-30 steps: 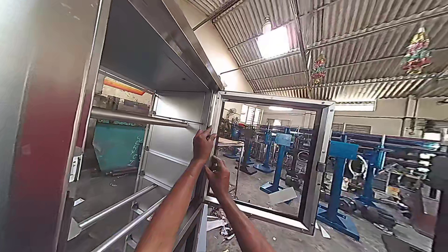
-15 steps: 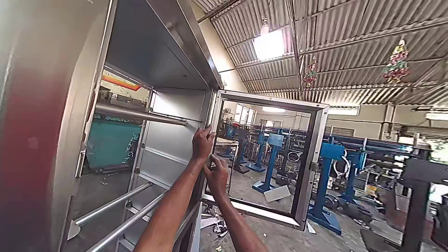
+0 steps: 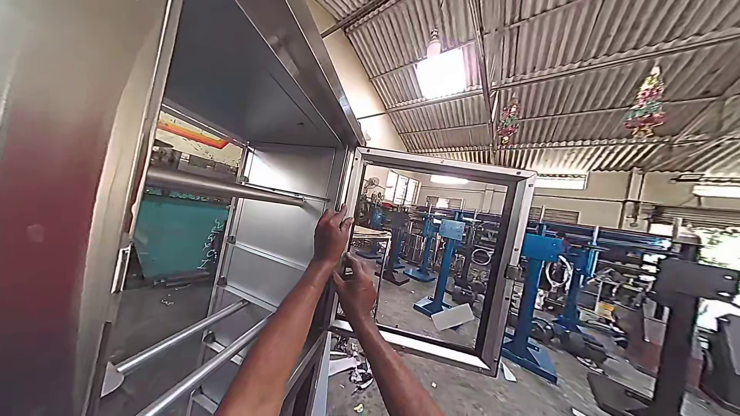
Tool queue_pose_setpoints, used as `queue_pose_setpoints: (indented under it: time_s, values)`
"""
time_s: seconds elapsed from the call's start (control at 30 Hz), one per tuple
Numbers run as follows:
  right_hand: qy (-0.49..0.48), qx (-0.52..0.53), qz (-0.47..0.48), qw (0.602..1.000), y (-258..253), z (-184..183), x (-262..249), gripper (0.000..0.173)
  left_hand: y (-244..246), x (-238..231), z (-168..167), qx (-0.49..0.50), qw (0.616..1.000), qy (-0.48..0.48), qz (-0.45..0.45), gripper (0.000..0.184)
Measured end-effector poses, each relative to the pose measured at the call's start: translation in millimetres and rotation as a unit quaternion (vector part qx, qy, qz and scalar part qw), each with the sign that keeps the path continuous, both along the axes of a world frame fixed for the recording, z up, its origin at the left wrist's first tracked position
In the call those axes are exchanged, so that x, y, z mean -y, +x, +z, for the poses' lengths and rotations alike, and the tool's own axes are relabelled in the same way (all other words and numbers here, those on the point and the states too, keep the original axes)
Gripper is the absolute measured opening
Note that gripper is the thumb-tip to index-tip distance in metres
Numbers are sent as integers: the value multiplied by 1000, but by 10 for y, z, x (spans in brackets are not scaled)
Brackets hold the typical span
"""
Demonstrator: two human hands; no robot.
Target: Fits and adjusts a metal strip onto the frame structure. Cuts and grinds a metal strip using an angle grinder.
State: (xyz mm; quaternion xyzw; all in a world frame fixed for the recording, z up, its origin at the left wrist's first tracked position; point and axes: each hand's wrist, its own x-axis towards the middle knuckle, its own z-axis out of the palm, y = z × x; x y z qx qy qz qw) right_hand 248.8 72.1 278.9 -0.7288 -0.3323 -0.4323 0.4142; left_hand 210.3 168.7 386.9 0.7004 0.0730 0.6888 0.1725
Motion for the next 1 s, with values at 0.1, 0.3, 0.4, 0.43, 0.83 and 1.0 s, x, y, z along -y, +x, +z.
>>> queue_pose_setpoints:
  time_s: [0.1,0.3,0.4,0.43,0.83,1.0]
  values:
    - [-52,16,-16,998,-105,134,130,46,-145,46,85,-22,1000,15,8,37]
    - [-120,-28,71,990,10,195,308,50,-119,72,104,-32,999,-2,33,39]
    - [-105,-32,124,986,85,195,277,48,-97,26,125,-7,999,14,41,27]
    - [-98,-35,134,985,88,188,271,48,-92,15,117,-5,999,19,44,23]
    - [-56,-90,143,984,57,173,158,40,-131,51,148,3,998,-33,51,17]
    - [-66,-75,125,987,55,168,147,40,-142,54,156,10,997,-44,57,17]
